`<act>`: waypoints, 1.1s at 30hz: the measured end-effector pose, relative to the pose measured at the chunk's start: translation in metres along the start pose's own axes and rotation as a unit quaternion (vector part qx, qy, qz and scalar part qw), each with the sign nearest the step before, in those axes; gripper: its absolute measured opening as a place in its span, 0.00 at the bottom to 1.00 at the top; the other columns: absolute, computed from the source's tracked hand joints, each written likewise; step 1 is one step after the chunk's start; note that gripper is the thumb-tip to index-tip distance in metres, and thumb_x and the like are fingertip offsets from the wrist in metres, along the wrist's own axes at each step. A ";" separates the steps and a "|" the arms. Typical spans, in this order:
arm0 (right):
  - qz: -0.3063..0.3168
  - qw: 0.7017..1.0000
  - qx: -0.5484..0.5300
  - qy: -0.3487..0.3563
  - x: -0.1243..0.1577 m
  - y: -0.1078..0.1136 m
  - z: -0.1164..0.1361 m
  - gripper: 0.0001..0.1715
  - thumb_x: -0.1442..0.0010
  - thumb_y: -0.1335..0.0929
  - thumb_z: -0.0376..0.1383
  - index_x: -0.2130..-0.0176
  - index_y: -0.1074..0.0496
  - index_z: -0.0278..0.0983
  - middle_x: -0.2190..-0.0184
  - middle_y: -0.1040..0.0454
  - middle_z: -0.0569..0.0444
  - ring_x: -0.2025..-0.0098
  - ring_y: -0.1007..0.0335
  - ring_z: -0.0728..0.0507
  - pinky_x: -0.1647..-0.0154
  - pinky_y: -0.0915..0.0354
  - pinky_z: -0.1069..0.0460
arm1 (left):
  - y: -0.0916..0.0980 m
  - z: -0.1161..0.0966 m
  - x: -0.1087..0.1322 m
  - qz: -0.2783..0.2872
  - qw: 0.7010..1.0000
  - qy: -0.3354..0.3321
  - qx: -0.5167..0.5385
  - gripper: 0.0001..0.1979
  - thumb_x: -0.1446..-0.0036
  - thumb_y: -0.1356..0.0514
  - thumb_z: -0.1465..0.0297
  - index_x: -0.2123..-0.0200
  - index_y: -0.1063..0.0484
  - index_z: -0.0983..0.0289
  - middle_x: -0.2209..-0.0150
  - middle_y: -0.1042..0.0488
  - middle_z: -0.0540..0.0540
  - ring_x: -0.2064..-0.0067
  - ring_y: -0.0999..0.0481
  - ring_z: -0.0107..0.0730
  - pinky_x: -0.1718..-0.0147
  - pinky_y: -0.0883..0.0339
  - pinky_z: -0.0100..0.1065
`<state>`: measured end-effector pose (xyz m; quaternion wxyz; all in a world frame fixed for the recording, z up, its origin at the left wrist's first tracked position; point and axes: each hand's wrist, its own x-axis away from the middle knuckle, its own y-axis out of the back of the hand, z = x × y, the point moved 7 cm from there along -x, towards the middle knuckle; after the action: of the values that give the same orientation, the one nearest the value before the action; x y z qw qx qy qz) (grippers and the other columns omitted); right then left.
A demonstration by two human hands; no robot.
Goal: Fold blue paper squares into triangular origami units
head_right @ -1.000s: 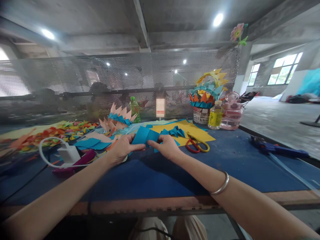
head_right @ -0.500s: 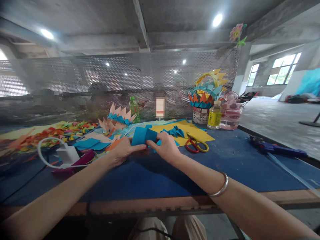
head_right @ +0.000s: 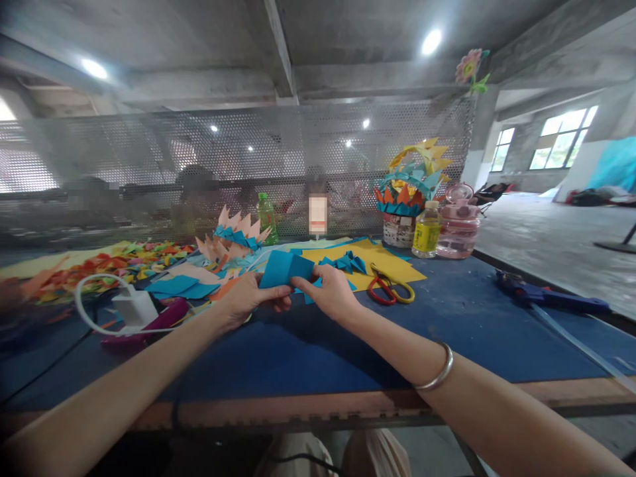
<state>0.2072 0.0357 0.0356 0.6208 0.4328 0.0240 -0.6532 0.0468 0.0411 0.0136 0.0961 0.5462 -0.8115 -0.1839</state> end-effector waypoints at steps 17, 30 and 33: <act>0.083 0.989 -0.122 0.003 -0.001 -0.011 -0.001 0.27 0.44 0.32 0.56 0.78 0.38 0.38 0.80 0.39 0.61 0.76 0.45 0.50 0.74 0.46 0.54 | 0.004 0.001 0.000 -0.021 1.000 0.022 0.000 0.09 0.34 0.39 0.66 0.58 0.27 0.67 0.62 0.24 0.53 0.65 0.23 0.31 0.65 0.25 0.36; 0.087 0.981 -0.171 -0.009 -0.002 -0.014 -0.007 0.29 0.47 0.30 0.58 0.77 0.38 0.38 0.79 0.41 0.61 0.76 0.48 0.51 0.74 0.48 0.54 | 0.004 0.002 0.000 -0.010 0.999 0.029 0.011 0.09 0.34 0.39 0.66 0.57 0.27 0.67 0.62 0.24 0.53 0.65 0.23 0.31 0.64 0.25 0.37; 0.086 0.980 -0.179 -0.013 -0.002 -0.014 -0.006 0.30 0.48 0.30 0.59 0.78 0.38 0.38 0.79 0.42 0.62 0.77 0.49 0.51 0.75 0.49 0.54 | 0.003 0.003 -0.001 -0.007 0.999 0.029 0.014 0.10 0.34 0.39 0.65 0.57 0.27 0.67 0.62 0.24 0.53 0.65 0.22 0.31 0.64 0.25 0.37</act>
<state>0.1984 0.0434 0.0258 0.7421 0.3069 0.0955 -0.5882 0.0431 0.0436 0.0123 0.1106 0.5585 -0.8068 -0.1579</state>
